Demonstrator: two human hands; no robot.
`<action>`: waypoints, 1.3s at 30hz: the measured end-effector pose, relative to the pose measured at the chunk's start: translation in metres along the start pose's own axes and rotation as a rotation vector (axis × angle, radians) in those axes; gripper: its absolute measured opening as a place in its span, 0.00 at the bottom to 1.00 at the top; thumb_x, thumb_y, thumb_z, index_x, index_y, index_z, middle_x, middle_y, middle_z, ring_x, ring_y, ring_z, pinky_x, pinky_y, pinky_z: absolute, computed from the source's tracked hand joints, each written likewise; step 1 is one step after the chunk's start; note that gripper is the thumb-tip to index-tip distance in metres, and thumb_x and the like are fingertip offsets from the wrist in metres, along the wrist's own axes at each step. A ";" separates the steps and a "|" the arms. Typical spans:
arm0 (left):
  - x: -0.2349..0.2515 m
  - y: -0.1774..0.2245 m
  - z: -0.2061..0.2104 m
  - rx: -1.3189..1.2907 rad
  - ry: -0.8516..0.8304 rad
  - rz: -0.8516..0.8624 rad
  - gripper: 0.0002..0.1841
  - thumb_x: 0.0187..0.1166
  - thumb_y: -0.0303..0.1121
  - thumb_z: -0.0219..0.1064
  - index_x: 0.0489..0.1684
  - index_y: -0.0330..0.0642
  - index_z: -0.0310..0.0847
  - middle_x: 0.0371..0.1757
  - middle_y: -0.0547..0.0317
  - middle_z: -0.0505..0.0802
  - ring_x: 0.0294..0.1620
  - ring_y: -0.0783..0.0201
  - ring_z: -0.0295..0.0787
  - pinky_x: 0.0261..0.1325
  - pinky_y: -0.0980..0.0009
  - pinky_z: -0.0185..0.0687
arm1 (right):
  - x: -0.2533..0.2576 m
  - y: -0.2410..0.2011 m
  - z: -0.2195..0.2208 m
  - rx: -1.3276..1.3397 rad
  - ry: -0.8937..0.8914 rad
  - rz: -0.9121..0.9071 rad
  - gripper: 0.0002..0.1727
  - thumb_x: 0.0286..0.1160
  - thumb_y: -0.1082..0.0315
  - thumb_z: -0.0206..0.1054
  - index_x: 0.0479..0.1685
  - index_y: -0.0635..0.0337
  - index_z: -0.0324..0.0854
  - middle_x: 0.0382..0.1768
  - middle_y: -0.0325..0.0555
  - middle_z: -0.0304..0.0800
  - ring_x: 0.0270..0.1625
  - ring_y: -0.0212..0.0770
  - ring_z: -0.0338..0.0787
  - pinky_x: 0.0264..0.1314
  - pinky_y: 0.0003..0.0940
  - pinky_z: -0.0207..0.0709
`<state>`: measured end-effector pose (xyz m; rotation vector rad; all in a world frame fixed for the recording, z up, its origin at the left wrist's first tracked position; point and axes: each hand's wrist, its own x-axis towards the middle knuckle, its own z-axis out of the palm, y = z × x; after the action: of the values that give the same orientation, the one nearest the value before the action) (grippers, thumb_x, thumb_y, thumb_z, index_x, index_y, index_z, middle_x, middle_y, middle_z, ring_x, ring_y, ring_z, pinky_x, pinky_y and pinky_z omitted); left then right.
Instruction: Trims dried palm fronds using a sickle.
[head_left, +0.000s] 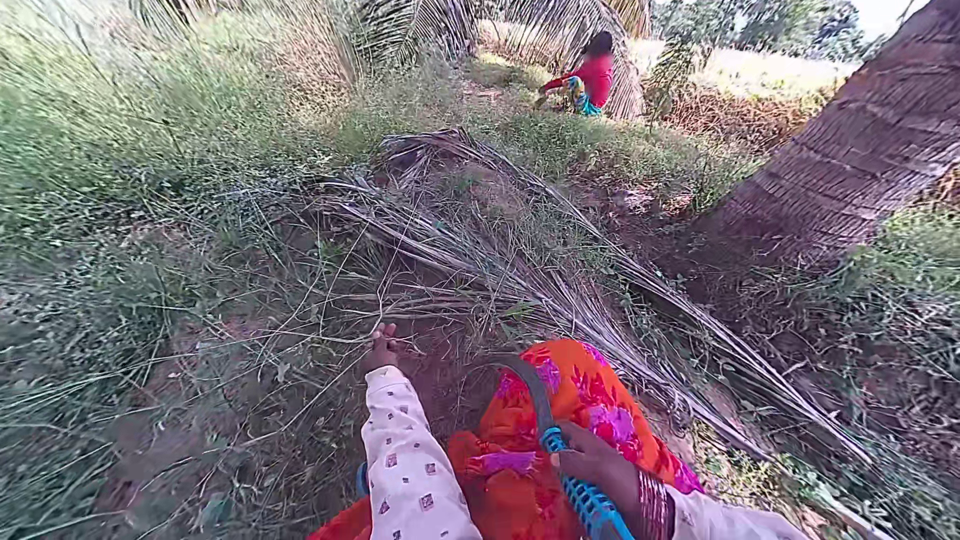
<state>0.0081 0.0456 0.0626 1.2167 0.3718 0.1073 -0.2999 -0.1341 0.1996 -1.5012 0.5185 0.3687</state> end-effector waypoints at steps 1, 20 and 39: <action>0.004 0.010 -0.008 -0.102 0.078 0.042 0.21 0.99 0.36 0.42 0.74 0.31 0.73 0.43 0.66 0.93 0.23 0.86 0.74 0.26 0.86 0.66 | 0.005 0.001 0.001 0.040 0.019 -0.023 0.25 0.70 0.65 0.62 0.68 0.61 0.65 0.35 0.35 0.78 0.30 0.28 0.83 0.36 0.26 0.81; -0.017 0.007 0.030 0.383 -0.323 -0.128 0.22 0.92 0.28 0.57 0.82 0.30 0.67 0.58 0.47 0.86 0.39 0.70 0.77 0.43 0.74 0.73 | 0.082 -0.047 -0.035 0.580 0.673 -0.381 0.08 0.92 0.70 0.50 0.44 0.62 0.72 0.21 0.38 0.79 0.21 0.27 0.82 0.26 0.21 0.79; -0.086 -0.049 0.089 1.217 -0.916 -0.020 0.24 0.88 0.31 0.63 0.80 0.27 0.72 0.72 0.32 0.87 0.76 0.42 0.83 0.83 0.51 0.69 | 0.128 0.053 -0.196 0.455 0.166 -0.176 0.15 0.90 0.71 0.40 0.55 0.54 0.75 0.29 0.28 0.87 0.29 0.20 0.86 0.34 0.16 0.80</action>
<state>-0.0477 -0.0754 0.0625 2.2713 -0.4551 -0.7864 -0.2400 -0.3378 0.0874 -1.1276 0.5535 -0.0162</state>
